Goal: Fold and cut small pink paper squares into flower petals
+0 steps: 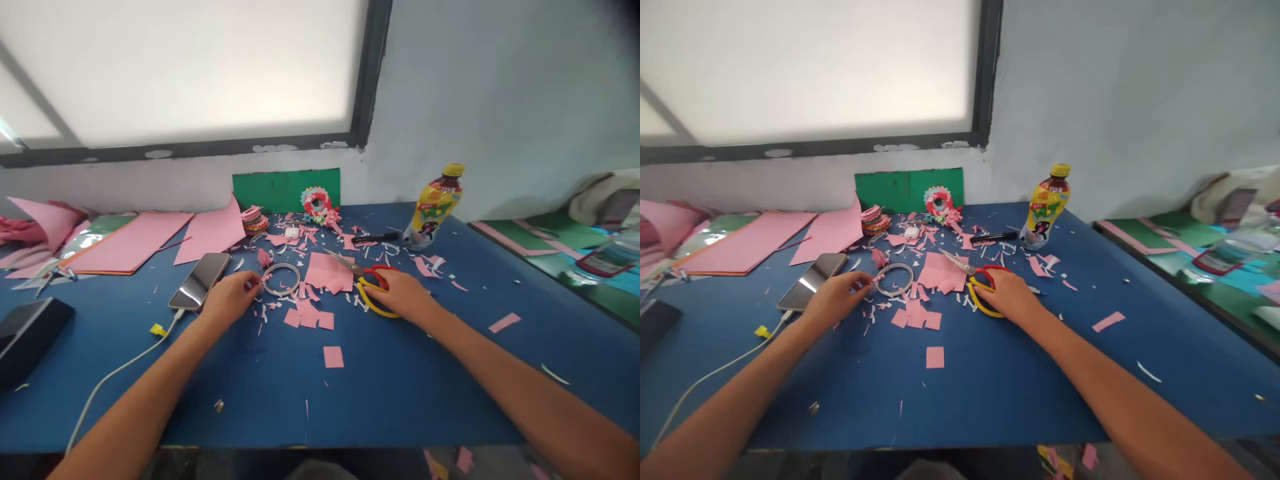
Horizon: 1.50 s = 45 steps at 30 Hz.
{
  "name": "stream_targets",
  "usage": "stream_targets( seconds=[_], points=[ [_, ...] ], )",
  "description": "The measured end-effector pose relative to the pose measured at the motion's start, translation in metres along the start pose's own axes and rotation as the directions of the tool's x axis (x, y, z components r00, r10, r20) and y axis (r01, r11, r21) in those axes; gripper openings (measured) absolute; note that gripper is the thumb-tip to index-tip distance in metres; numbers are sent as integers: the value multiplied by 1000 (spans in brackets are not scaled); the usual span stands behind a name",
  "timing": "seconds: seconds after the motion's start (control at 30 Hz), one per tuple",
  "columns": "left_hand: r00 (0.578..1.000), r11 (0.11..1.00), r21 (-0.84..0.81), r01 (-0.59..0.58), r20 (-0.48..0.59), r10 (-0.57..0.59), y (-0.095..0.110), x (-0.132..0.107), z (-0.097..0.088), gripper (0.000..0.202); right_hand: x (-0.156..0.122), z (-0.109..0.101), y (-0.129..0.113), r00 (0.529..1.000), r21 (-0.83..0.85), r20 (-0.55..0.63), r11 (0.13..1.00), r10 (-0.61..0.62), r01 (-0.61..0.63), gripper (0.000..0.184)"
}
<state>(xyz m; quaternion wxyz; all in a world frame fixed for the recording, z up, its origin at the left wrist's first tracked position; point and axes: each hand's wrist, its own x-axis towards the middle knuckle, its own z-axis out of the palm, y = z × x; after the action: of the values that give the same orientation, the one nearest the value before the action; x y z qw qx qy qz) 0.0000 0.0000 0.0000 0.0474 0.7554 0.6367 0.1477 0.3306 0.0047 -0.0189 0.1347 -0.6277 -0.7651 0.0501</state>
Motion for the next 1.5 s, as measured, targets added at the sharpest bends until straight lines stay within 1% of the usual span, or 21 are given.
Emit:
stream_targets(
  seconds=[0.23, 0.43, 0.53, 0.67, 0.7, 0.77, 0.8, 0.87, 0.93, 0.97, 1.0, 1.13, 1.2, 1.33, 1.5],
  points=[
    [993, 992, 48, 117, -7, -117, -5, 1, -6, 24, -3, -1, -2, 998, -9, 24, 998, -61, 61, 40],
    [990, 989, 58, 139, 15, -140, -4, 0, -8, 24, -4, 2, -1, 996, 2, 3, 996, -86, 86, 41],
    [991, 989, 60, 132, 13, -133, -3, 0, -9, 23, -4, 5, 0, 992, 19, -42, 993, -117, 118, 41],
    [997, 996, 32, 78, 7, -78, 2, -2, -11, 22, -4, 9, 0, 987, 27, -97, 990, -132, 135, 40],
    [999, 999, 10, 37, 2, -37, 5, -3, -10, 22, -4, 9, 0, 985, 22, -104, 990, -135, 138, 40],
    [995, 994, -52, -96, 5, 97, 11, -6, -7, 22, -4, 10, 1, 984, 12, -110, 990, -142, 144, 39],
    [983, 980, -84, -182, 19, 185, 14, -8, -4, 22, -4, 10, 1, 983, 9, -114, 989, -143, 145, 38],
    [935, 931, -134, -340, 64, 350, 21, -11, 1, 22, -5, 10, 1, 982, 8, -123, 989, -146, 148, 37],
    [894, 895, -142, -423, 98, 438, 25, -14, 5, 23, -5, 9, 1, 980, 1, -129, 988, -154, 156, 36],
    [885, 888, -132, -440, 100, 454, 27, -15, 7, 24, -5, 9, 1, 979, -9, -124, 987, -160, 160, 36],
    [886, 890, -114, -442, 98, 453, 27, -15, 8, 25, -5, 8, 0, 980, -24, -114, 986, -165, 163, 35],
    [921, 926, -8, -377, 101, 376, 20, -11, 7, 29, -6, 5, -2, 986, -75, -56, 985, -157, 153, 36],
    [932, 936, 28, -351, 110, 346, 15, -9, 6, 28, -7, 4, -3, 989, -85, -42, 987, -140, 136, 37],
    [930, 935, 44, -353, 122, 345, 9, -5, 7, 26, -7, 3, -4, 993, -78, -24, 990, -118, 116, 37],
    [937, 937, 52, -345, 79, 341, 13, -4, 10, 20, -4, 6, -1, 992, -48, -9, 991, -126, 125, 38]
  ],
)
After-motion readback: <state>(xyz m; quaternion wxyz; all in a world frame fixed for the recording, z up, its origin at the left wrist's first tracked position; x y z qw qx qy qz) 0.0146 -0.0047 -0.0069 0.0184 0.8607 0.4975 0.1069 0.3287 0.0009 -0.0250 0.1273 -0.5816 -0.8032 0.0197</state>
